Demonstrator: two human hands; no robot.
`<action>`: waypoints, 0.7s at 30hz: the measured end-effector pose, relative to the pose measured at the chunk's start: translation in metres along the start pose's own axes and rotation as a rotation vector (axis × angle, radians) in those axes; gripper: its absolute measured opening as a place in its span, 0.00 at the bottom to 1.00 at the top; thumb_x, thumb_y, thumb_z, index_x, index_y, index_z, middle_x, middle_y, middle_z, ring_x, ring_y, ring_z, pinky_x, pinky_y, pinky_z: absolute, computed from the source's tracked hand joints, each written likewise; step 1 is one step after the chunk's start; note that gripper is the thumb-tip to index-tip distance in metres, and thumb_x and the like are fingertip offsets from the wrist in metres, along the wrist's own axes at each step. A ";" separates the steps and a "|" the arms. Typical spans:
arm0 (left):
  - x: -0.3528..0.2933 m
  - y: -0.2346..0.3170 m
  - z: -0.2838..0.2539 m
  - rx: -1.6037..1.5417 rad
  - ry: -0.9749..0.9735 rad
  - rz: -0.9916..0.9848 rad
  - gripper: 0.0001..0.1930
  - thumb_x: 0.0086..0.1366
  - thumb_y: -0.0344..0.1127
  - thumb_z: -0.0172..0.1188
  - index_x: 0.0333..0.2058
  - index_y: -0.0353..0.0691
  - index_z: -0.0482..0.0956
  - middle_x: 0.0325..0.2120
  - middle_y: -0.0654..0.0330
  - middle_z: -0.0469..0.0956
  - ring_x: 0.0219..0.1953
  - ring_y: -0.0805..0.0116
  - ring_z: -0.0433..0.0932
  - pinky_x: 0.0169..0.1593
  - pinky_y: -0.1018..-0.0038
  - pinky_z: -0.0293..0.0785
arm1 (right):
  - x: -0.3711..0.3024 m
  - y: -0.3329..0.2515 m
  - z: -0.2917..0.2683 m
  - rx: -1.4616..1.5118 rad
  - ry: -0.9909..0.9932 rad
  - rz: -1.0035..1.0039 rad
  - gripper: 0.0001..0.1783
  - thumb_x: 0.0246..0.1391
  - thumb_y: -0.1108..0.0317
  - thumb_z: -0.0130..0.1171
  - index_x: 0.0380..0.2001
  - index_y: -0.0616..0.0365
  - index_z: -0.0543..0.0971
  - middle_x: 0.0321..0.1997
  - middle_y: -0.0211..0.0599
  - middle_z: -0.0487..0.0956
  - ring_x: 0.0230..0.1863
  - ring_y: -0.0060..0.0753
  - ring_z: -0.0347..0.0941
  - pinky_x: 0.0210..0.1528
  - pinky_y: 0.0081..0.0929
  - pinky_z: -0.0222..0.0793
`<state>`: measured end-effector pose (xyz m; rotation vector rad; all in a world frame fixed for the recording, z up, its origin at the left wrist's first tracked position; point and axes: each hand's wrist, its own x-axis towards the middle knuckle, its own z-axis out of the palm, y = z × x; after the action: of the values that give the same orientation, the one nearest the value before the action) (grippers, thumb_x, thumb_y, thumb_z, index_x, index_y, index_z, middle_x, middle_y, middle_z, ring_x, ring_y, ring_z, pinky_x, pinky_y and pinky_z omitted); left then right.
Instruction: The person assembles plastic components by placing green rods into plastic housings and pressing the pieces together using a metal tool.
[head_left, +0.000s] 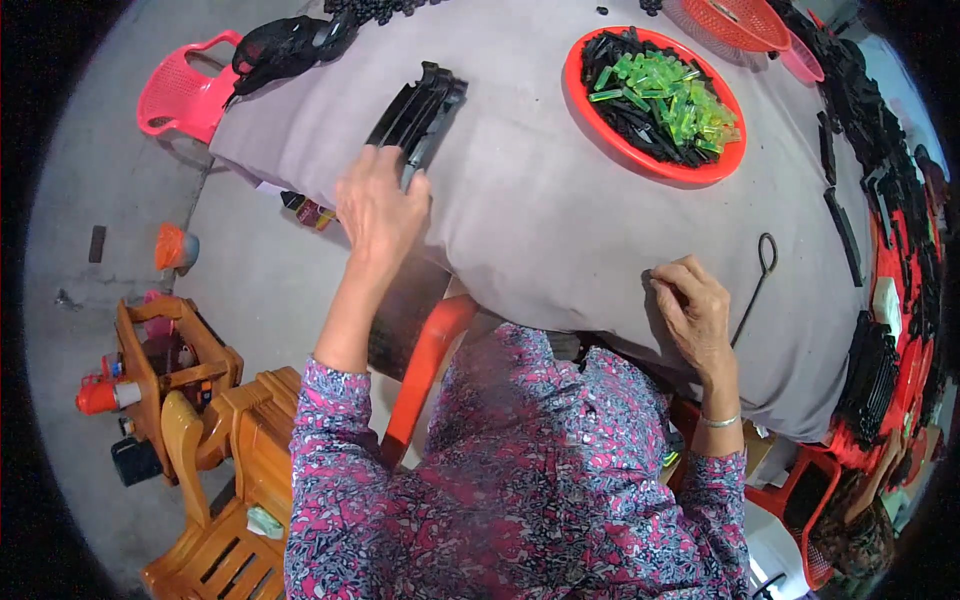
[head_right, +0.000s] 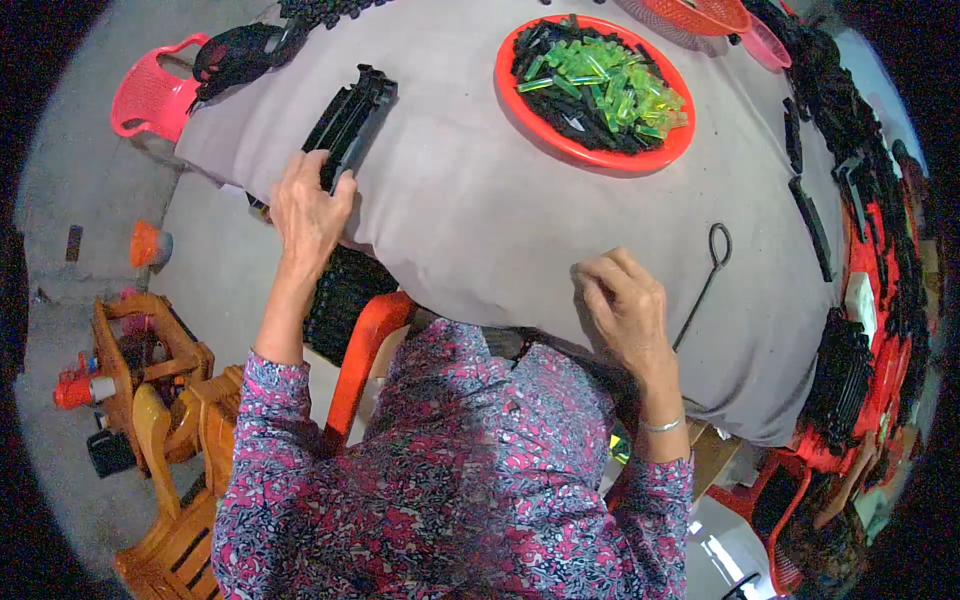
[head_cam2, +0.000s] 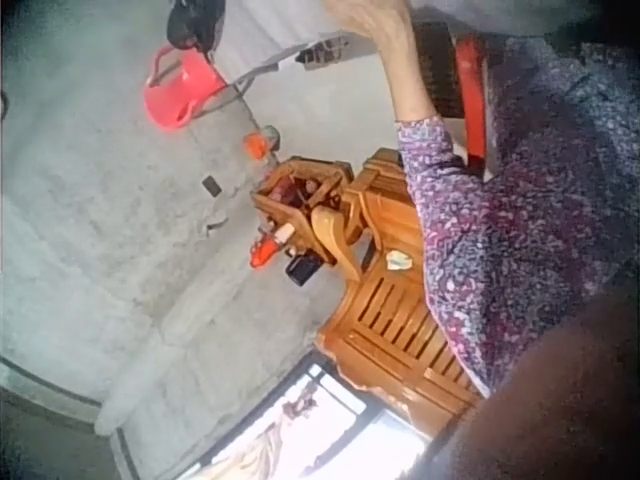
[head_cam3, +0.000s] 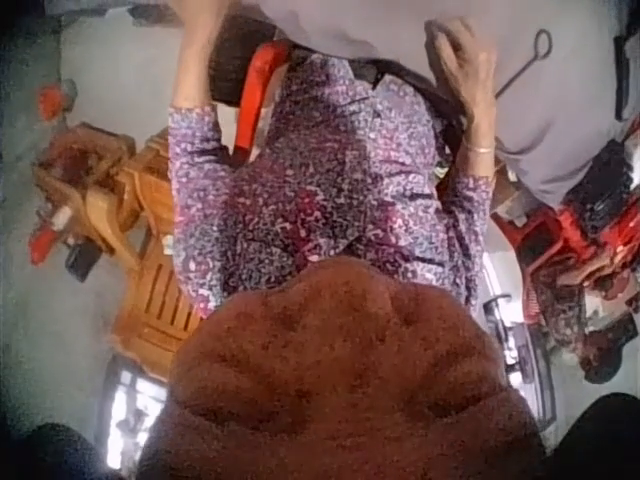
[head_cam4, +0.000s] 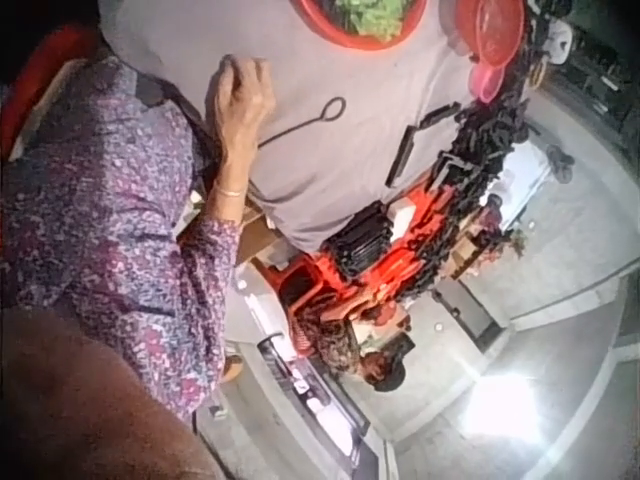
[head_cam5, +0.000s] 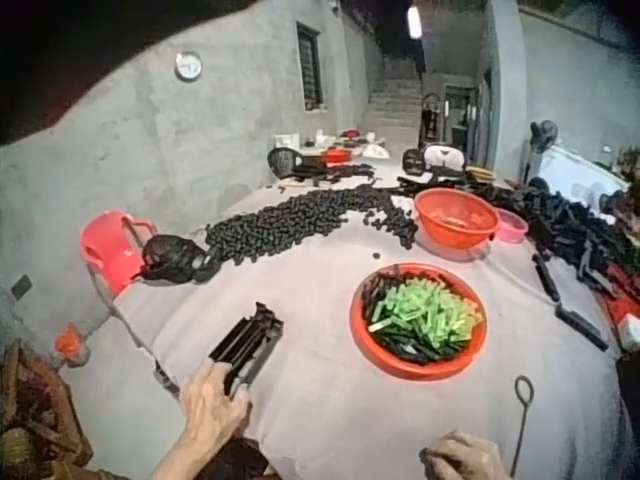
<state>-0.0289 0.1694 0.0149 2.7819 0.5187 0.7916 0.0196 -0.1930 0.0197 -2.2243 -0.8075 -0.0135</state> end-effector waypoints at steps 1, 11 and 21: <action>0.000 -0.002 0.002 0.027 0.002 -0.038 0.18 0.53 0.40 0.64 0.42 0.37 0.79 0.36 0.52 0.76 0.41 0.49 0.76 0.46 0.56 0.70 | -0.001 -0.001 0.002 -0.001 0.001 0.026 0.06 0.52 0.75 0.60 0.35 0.61 0.81 0.31 0.43 0.77 0.31 0.45 0.76 0.35 0.35 0.72; 0.017 -0.032 0.026 0.276 0.005 -0.002 0.36 0.53 0.47 0.70 0.58 0.37 0.71 0.51 0.44 0.73 0.54 0.44 0.70 0.57 0.53 0.66 | -0.003 0.015 0.008 0.022 0.054 -0.083 0.05 0.54 0.73 0.60 0.34 0.61 0.81 0.30 0.43 0.78 0.33 0.46 0.76 0.36 0.37 0.72; 0.033 -0.044 0.041 0.400 -0.032 0.113 0.30 0.62 0.50 0.62 0.58 0.38 0.73 0.49 0.51 0.74 0.51 0.47 0.72 0.51 0.51 0.69 | -0.009 0.018 -0.004 0.058 0.160 -0.078 0.06 0.52 0.72 0.60 0.33 0.61 0.80 0.28 0.44 0.76 0.31 0.48 0.75 0.35 0.38 0.72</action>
<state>0.0067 0.2187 -0.0163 3.2094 0.5735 0.7333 0.0233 -0.2101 0.0082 -2.1055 -0.7957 -0.2007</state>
